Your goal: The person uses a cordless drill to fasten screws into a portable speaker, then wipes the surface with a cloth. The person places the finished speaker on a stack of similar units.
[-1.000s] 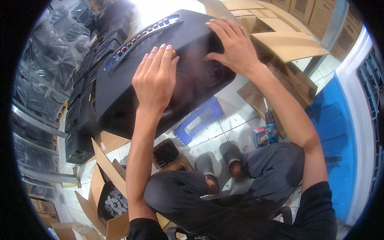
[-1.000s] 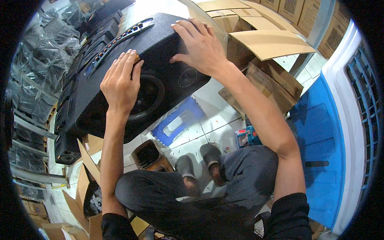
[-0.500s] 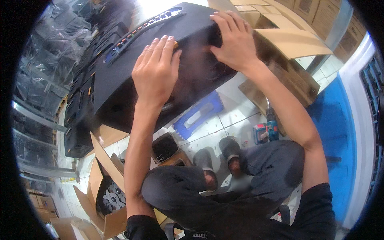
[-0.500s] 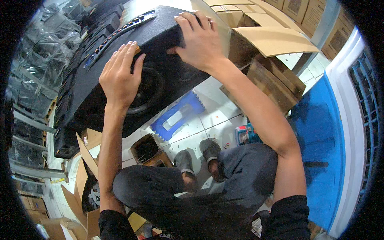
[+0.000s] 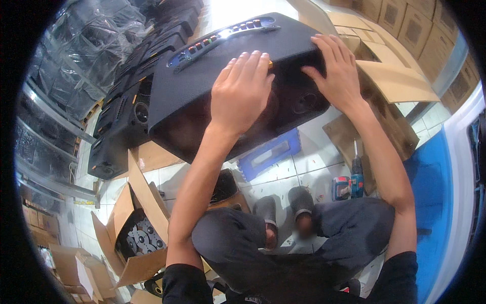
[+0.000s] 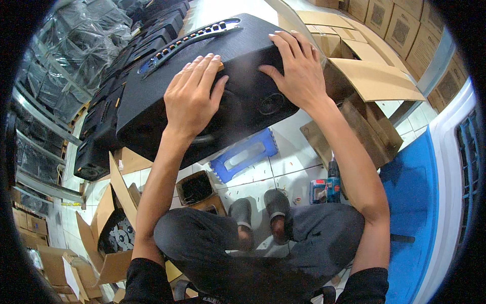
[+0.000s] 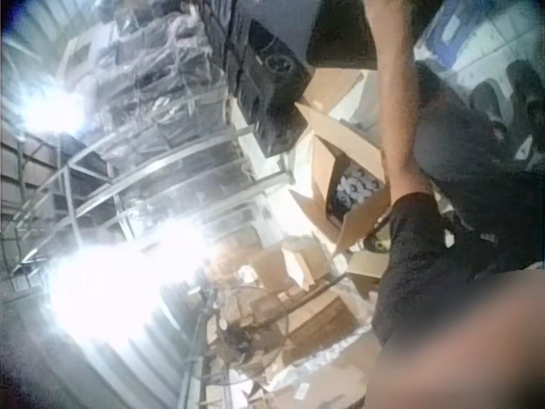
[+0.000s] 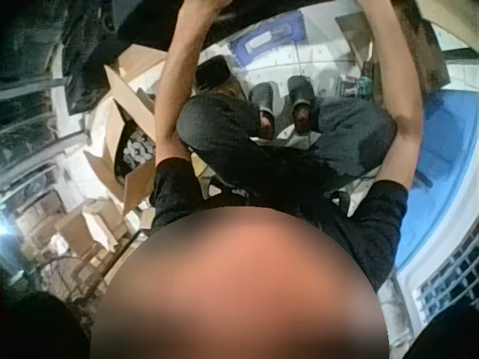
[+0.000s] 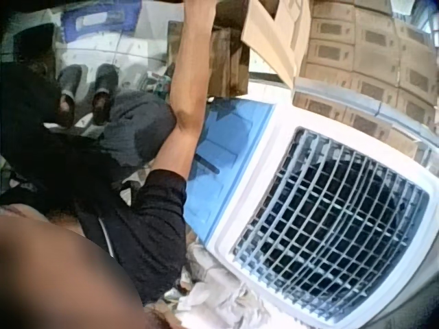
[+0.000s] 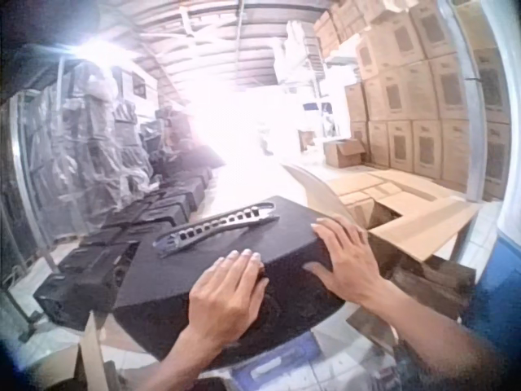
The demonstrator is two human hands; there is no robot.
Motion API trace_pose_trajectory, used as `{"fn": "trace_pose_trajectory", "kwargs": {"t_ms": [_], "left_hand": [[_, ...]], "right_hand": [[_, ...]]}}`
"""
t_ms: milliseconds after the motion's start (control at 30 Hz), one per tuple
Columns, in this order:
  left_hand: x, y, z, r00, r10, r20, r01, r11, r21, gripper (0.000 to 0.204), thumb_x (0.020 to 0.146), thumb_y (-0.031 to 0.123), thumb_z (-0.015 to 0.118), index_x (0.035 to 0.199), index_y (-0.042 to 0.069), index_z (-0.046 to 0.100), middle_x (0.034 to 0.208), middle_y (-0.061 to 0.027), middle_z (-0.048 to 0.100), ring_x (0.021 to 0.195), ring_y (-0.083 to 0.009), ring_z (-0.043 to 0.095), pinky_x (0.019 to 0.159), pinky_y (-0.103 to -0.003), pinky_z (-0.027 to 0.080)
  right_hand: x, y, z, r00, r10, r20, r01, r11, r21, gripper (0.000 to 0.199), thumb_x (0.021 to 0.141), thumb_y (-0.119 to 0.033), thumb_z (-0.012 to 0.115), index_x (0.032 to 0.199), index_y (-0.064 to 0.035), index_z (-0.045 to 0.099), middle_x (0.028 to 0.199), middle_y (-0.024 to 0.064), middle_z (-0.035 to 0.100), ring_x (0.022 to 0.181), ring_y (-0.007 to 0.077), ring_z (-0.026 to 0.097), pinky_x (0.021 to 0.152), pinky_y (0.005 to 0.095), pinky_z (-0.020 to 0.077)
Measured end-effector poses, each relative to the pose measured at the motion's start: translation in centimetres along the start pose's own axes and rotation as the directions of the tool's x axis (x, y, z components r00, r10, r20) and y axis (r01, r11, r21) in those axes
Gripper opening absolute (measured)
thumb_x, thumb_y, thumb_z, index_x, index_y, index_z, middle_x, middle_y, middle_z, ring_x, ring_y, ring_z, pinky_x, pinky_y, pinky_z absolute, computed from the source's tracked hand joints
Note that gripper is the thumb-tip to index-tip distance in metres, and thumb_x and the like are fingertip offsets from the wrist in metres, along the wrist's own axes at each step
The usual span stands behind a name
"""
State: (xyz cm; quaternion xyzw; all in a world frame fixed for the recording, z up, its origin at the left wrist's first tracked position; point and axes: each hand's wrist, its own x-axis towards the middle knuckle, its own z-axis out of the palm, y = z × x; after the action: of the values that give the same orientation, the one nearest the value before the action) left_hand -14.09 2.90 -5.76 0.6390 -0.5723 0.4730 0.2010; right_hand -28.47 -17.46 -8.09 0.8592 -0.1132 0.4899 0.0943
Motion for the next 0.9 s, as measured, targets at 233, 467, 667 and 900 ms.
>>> {"fn": "trace_pose_trajectory", "kwargs": {"t_ms": [233,467,667,900], "left_hand": [[0.0,-0.1,-0.1,1.0,0.001,-0.001,-0.001,0.999,-0.032,0.038,0.088,0.023,0.077,0.121,0.006,0.071,0.122,-0.0132,0.073,0.115,-0.0295,0.07,0.102,-0.042,0.053],[-0.4,-0.1,0.1,1.0,-0.004,0.021,0.004,0.999,-0.032,0.039,0.089,0.025,0.076,0.123,0.006,0.069,0.125,-0.0135,0.072,0.117,-0.0298,0.069,0.104,-0.043,0.053],[1.1,-0.1,-2.2,0.976,-0.045,0.214,0.071,0.991,-0.116,0.044,0.09,0.029,0.076,0.127,0.005,0.067,0.131,-0.0158,0.069,0.122,-0.0317,0.066,0.106,-0.044,0.051],[3.7,-10.7,-5.8,0.706,-0.45,0.547,0.481,0.871,0.096,0.033,0.098,0.028,0.062,0.114,0.002,0.077,0.102,-0.0273,0.073,0.093,-0.0417,0.072,0.09,-0.046,0.056]], "right_hand": [[0.1,-0.1,-0.4,0.999,0.015,0.033,-0.016,1.0,0.011,0.064,0.09,-0.04,0.075,0.142,-0.0109,0.051,0.145,0.0053,0.053,0.139,0.0305,0.044,0.11,0.0484,0.0376],[0.1,-0.2,-0.6,0.998,0.021,0.061,-0.022,1.0,0.007,0.063,0.091,-0.035,0.075,0.143,-0.0096,0.05,0.147,0.0076,0.052,0.141,0.0322,0.042,0.113,0.0487,0.0355],[0.2,-0.4,-0.8,0.995,0.054,0.084,-0.057,0.998,0.036,0.064,0.089,-0.029,0.076,0.144,-0.0088,0.05,0.148,0.0093,0.052,0.143,0.0339,0.04,0.115,0.0491,0.0344],[0.2,-0.4,-0.9,0.994,0.044,0.101,-0.047,0.998,0.031,0.063,0.093,-0.036,0.072,0.145,-0.008,0.048,0.15,0.0101,0.049,0.145,0.0342,0.037,0.117,0.0491,0.0326]]}}
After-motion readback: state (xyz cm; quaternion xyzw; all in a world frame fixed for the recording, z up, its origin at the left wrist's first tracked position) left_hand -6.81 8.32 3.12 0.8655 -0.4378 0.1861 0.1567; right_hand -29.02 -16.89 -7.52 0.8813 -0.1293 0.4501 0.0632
